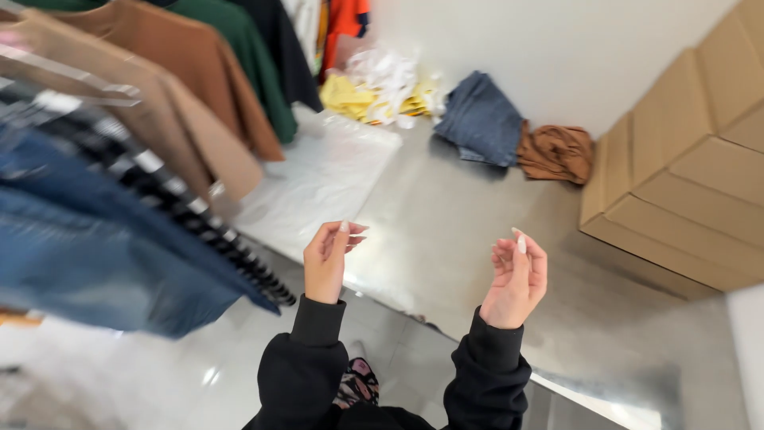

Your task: The person removes a pair of jeans from a hanger, folds them by hand, and places them on a metal table. They repeat this process with a brown shirt and another pair of jeans, stacking the folded items neatly on the table.

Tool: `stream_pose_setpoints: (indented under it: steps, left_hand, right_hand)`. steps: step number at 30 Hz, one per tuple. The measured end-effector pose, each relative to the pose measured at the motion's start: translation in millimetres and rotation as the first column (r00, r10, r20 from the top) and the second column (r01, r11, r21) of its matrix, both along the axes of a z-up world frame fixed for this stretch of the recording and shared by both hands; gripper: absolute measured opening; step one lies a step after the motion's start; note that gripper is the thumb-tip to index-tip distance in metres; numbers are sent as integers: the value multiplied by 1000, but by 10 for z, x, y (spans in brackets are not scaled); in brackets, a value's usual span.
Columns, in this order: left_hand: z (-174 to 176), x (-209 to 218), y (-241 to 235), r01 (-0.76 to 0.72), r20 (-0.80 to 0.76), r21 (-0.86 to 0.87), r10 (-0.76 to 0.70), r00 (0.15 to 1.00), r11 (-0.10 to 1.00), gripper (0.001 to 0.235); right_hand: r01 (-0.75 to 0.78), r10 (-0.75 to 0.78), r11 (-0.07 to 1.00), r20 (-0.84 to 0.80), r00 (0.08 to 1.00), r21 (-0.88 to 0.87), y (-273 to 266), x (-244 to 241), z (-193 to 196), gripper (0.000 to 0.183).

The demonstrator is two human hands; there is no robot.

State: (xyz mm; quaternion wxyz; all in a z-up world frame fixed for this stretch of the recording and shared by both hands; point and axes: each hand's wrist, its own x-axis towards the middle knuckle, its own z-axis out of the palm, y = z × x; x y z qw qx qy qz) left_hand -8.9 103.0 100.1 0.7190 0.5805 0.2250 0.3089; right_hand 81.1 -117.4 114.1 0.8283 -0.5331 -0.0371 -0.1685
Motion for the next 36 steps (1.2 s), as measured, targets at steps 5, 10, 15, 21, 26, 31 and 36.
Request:
stream_pose_setpoints:
  steps: [5,10,15,21,26,31,36]
  left_hand:
    - [92,-567,343,-188,8,-57,189,982,980,22]
    - [-167,-937,839,-296,57,-82,301,952,952,18]
    - [-266,-1157,1407,-233,91,-52,237,967,971,16]
    - [127,-1794,2163,-259,50,238,254,966,936,18]
    - [60,-2172,2815,-315,34,370,326,945,874,25]
    - [230,-2422,3055,-345,122,338,323,938,876,52]
    - [344,-2558,3066,-328,157,237,297,942,914,62]
  right_hand:
    - [-135,135,991,-18,991,-14,355,-316,110,16]
    - [-271,270,961,-27,962,-56,1078,-622,39,14]
    - [-612,626,721,-72,776,-324,2192,-977,-37,19]
    - [-716,764,593,-24,644,-368,3528,-1728,58,16]
    - [-755,830,540,91,550,-371,4421,-2030,-137,20]
    - [-588,759,649,352,548,-483,5107,-1979,175,45]
    - [-963,996,38,85,16,-268,5649,-1595,200,57]
